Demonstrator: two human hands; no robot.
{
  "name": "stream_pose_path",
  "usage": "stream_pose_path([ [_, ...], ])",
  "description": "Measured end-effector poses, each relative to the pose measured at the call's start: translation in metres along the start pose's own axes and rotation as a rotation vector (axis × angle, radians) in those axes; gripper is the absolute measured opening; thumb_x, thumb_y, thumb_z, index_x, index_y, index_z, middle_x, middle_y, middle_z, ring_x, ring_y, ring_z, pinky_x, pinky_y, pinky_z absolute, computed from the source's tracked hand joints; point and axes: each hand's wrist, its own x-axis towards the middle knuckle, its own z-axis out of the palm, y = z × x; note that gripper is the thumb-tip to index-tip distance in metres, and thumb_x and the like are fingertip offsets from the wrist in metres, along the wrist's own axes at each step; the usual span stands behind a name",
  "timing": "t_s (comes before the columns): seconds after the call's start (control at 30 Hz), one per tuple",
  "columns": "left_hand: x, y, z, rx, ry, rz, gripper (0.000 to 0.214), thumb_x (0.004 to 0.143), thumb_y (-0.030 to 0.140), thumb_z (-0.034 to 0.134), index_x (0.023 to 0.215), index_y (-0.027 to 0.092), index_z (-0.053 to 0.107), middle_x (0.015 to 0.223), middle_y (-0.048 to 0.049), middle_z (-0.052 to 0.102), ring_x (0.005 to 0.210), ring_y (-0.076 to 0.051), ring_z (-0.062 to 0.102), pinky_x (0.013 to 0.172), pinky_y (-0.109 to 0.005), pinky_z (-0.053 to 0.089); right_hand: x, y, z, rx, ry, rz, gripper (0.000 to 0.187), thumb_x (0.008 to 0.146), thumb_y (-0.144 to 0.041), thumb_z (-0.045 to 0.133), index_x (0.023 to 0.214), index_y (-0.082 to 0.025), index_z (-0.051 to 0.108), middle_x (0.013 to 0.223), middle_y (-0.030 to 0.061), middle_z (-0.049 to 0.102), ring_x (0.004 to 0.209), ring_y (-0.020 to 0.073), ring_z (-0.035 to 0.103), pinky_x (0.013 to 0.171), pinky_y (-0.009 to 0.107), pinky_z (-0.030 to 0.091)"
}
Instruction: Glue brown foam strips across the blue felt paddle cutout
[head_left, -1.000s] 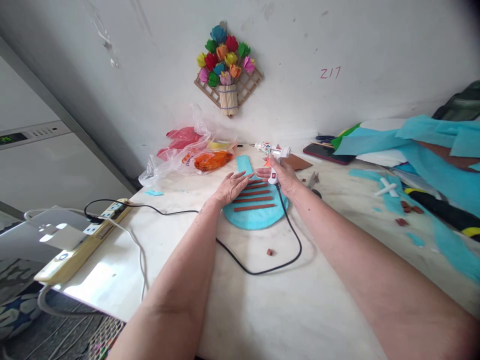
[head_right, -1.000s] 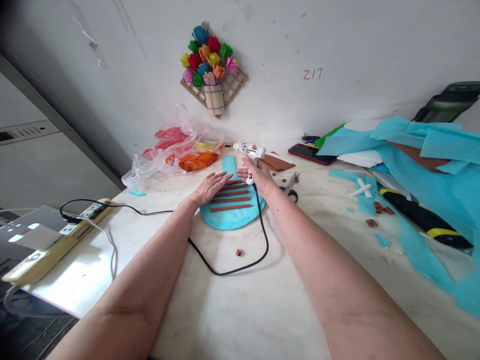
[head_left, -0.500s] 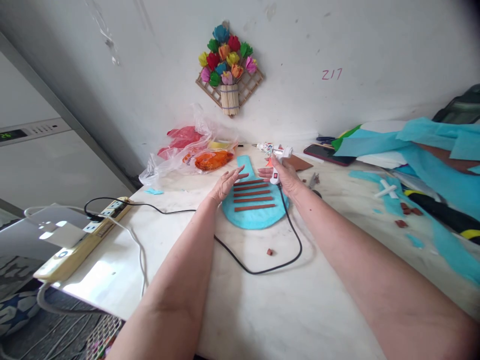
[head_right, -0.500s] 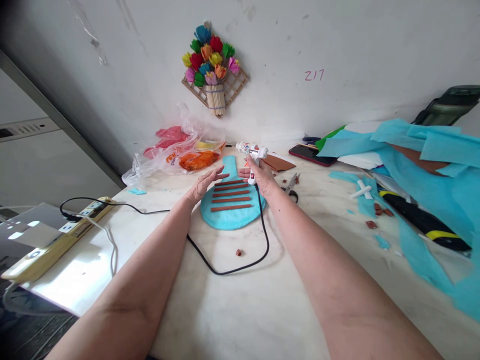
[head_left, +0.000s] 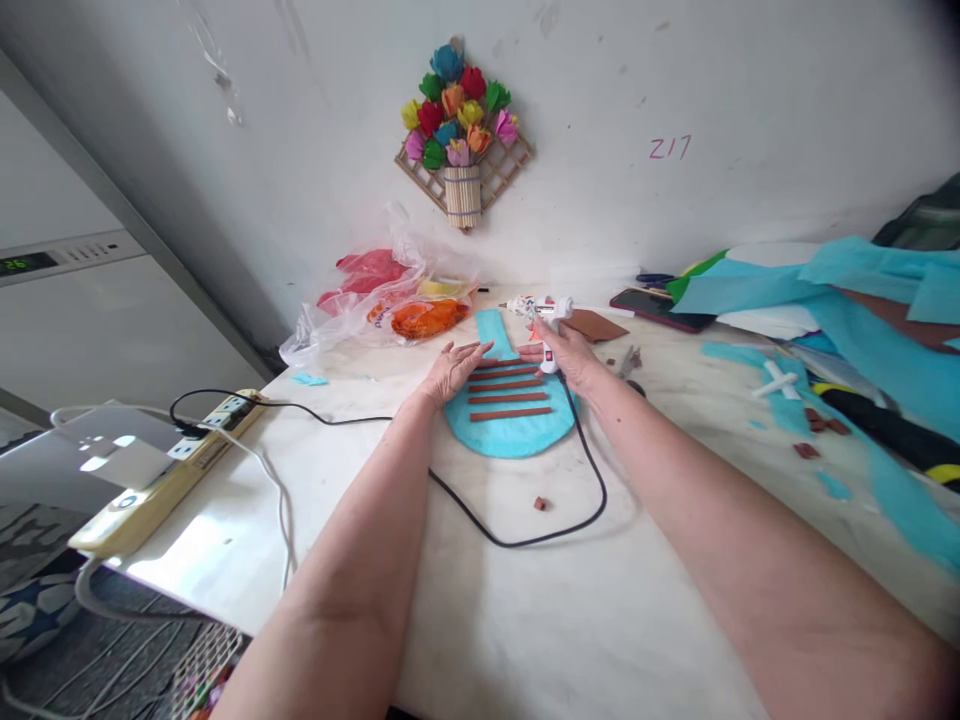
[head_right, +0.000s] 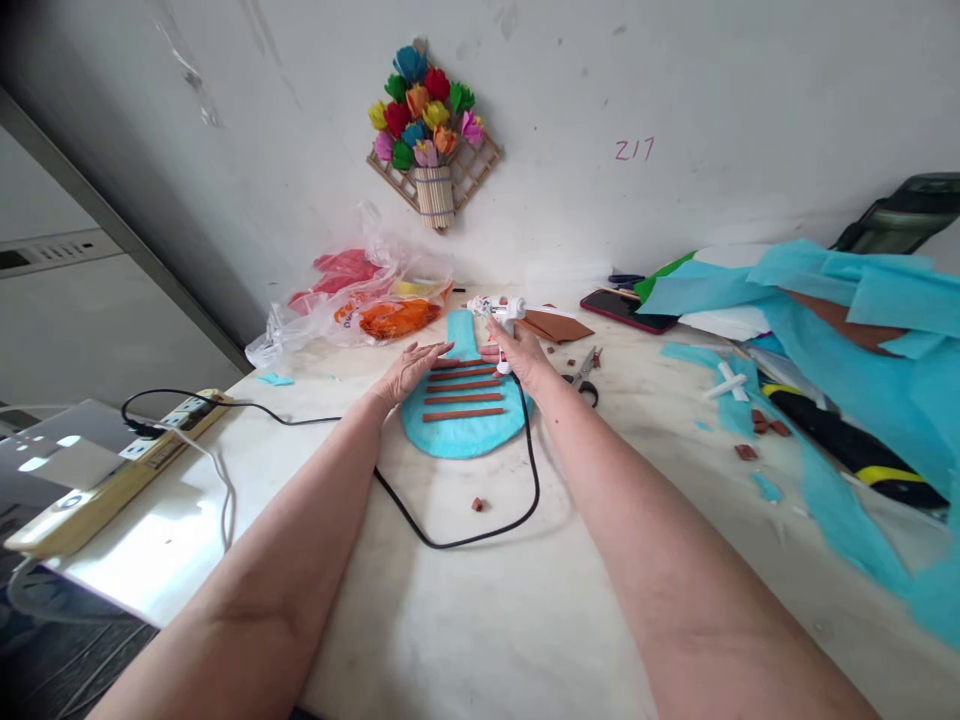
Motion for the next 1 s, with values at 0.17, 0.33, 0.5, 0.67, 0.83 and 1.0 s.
stream_pose_path([
  [0.17, -0.002, 0.002, -0.001, -0.077, 0.027, -0.027, 0.051, 0.088, 0.038, 0.015, 0.126, 0.023, 0.045, 0.119, -0.0003, 0.057, 0.124, -0.015, 0.035, 0.108, -0.040, 0.006, 0.001, 0.001, 0.000, -0.042, -0.002, 0.043, 0.054, 0.076, -0.055, 0.048, 0.113, -0.017, 0.050, 0.089, 0.0122, 0.067, 0.078, 0.0227, 0.065, 0.047, 0.025, 0.048],
  [0.33, -0.003, 0.006, -0.002, -0.196, 0.083, -0.027, 0.054, 0.088, 0.040, 0.014, 0.130, 0.018, 0.040, 0.115, -0.0031, 0.060, 0.126, -0.017, 0.033, 0.107, -0.040, 0.009, -0.001, -0.001, 0.001, -0.060, -0.019, 0.022, 0.054, 0.076, -0.056, 0.048, 0.111, -0.015, 0.051, 0.091, 0.0145, 0.067, 0.076, 0.0234, 0.065, 0.044, 0.025, 0.047],
  [0.5, 0.004, 0.007, 0.001, -0.110, 0.012, 0.002, 0.050, 0.089, 0.039, 0.014, 0.128, 0.027, 0.042, 0.123, 0.0020, 0.053, 0.129, -0.015, 0.027, 0.107, -0.040, 0.004, -0.001, -0.002, 0.000, -0.036, 0.002, -0.032, 0.055, 0.073, -0.058, 0.050, 0.108, -0.016, 0.053, 0.088, 0.0139, 0.067, 0.072, 0.0230, 0.066, 0.036, 0.021, 0.041],
  [0.67, 0.004, 0.009, 0.004, -0.037, -0.033, -0.005, 0.049, 0.089, 0.038, 0.014, 0.126, 0.029, 0.044, 0.129, 0.0044, 0.048, 0.127, -0.013, 0.030, 0.108, -0.039, 0.002, 0.002, 0.002, -0.002, -0.018, -0.017, -0.022, 0.057, 0.072, -0.059, 0.050, 0.111, -0.016, 0.052, 0.088, 0.0130, 0.068, 0.071, 0.0234, 0.066, 0.035, 0.021, 0.040],
  [0.83, 0.001, 0.011, 0.002, -0.124, -0.015, -0.028, 0.050, 0.089, 0.038, 0.014, 0.128, 0.027, 0.042, 0.121, 0.0029, 0.055, 0.127, -0.013, 0.031, 0.108, -0.038, 0.002, 0.002, 0.005, -0.003, 0.009, -0.011, -0.008, 0.052, 0.072, -0.056, 0.053, 0.109, -0.018, 0.052, 0.084, 0.0103, 0.068, 0.070, 0.0223, 0.066, 0.034, 0.021, 0.041],
  [1.0, -0.002, 0.001, -0.003, -0.228, 0.088, -0.038, 0.055, 0.088, 0.042, 0.014, 0.129, 0.017, 0.041, 0.111, -0.0032, 0.062, 0.124, -0.018, 0.036, 0.107, -0.042, 0.006, 0.000, 0.002, -0.003, 0.027, -0.011, -0.004, 0.050, 0.075, -0.053, 0.051, 0.109, -0.017, 0.052, 0.081, 0.0107, 0.068, 0.069, 0.0224, 0.066, 0.035, 0.021, 0.042],
])
